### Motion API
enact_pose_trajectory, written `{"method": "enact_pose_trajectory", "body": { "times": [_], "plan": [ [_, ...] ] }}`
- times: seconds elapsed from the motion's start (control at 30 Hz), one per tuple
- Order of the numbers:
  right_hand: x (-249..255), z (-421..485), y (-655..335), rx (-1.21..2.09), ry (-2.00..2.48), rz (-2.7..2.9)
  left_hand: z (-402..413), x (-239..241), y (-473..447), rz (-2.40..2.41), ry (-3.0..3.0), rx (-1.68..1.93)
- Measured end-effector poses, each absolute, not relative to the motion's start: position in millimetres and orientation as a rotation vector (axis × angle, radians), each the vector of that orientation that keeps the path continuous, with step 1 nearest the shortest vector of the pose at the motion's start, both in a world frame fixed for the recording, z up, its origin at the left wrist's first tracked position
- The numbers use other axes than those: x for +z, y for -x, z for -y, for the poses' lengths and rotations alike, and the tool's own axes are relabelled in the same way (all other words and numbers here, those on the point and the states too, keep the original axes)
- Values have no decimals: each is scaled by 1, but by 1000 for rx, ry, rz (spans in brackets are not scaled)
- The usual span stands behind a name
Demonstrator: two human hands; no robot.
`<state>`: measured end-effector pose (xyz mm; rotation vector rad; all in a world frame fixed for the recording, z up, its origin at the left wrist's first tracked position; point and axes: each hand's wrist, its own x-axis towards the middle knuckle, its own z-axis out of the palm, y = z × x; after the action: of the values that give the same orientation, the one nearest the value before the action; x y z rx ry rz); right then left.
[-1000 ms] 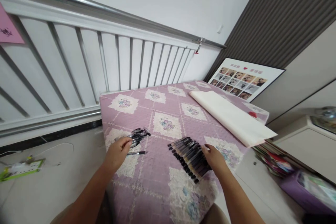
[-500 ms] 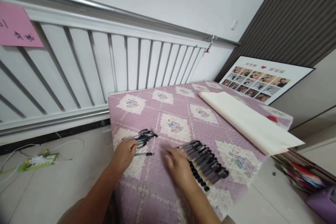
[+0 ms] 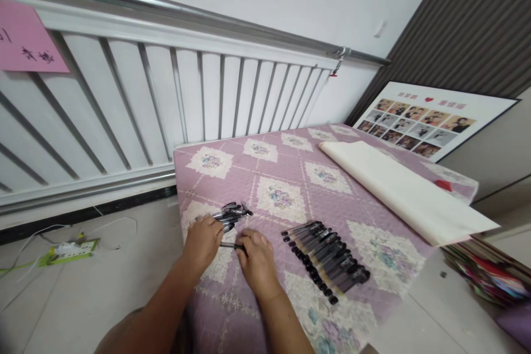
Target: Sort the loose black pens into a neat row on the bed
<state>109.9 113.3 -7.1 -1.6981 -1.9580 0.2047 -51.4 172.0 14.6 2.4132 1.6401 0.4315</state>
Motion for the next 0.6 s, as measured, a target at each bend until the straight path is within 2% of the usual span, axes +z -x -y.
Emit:
{"method": "enact_pose_trajectory", "body": {
  "times": [0.37, 0.6],
  "plan": [
    [-11, -115, -114, 260, 1587, 1847, -168, 10, 43, -1523, -2406, 381],
    [-15, -124, -120, 156, 1626, 1718, -168, 14, 43, -1663, -2327, 602]
  ]
}}
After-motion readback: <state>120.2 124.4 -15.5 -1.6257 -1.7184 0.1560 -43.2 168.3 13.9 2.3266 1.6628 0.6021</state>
